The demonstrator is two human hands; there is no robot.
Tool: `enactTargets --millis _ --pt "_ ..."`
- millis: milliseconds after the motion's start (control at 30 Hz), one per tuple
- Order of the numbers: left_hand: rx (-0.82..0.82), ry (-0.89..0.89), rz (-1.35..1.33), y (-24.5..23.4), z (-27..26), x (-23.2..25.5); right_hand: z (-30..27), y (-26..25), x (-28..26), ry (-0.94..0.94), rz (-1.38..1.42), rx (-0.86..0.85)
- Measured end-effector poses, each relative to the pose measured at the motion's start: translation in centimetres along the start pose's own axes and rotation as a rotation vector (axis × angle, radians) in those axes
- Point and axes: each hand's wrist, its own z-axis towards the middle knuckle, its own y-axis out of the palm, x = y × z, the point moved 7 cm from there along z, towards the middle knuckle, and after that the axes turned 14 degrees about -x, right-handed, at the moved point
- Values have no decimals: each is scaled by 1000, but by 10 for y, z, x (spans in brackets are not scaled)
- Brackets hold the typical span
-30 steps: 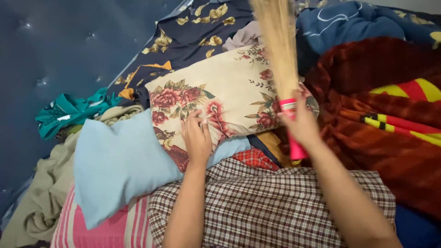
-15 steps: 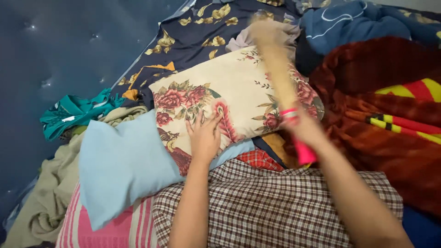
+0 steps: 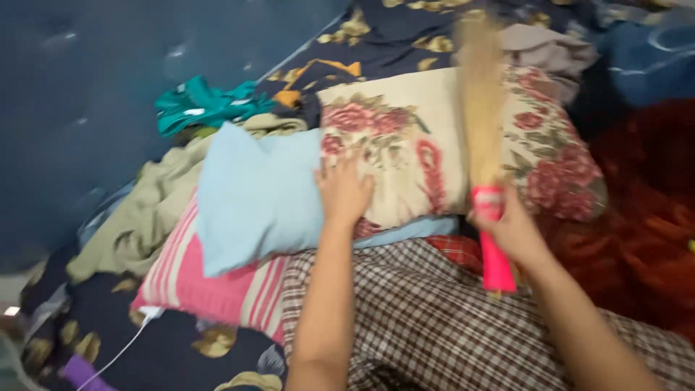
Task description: Cleaning and dusting a decorative pillow on a bed using a small hand broom.
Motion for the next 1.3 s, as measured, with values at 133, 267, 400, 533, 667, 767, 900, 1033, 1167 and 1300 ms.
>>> enactTargets --millis 133,267,400,533,667,767,900,1033,1167,1300 --pt "106 32 -49 24 10 -13 -14 37 4 63 -318 -207" --pt "120 42 -150 19 6 -12 -26 46 -36 -154 -98 -496" --pt "116 57 -232 20 9 -9 -28 19 -60 -224 -218 -73" --pt "157 65 -334 6 1 1 -19 36 -13 29 -350 -89" --pt "226 56 -440 1 0 -3 -22 53 -31 -29 -422 -382" --pt "229 48 -441 -1 -4 -1 -24 53 -42 -104 -306 -339" --pt "241 81 -422 -1 -6 6 -12 58 -8 -166 -402 -330" --pt "207 120 -343 5 -6 11 5 4 -3 -113 -449 -310" --pt "101 113 -198 14 -1 17 11 -55 21 103 -575 -21" --pt "30 97 -76 16 -1 26 3 -71 31 265 -659 231"
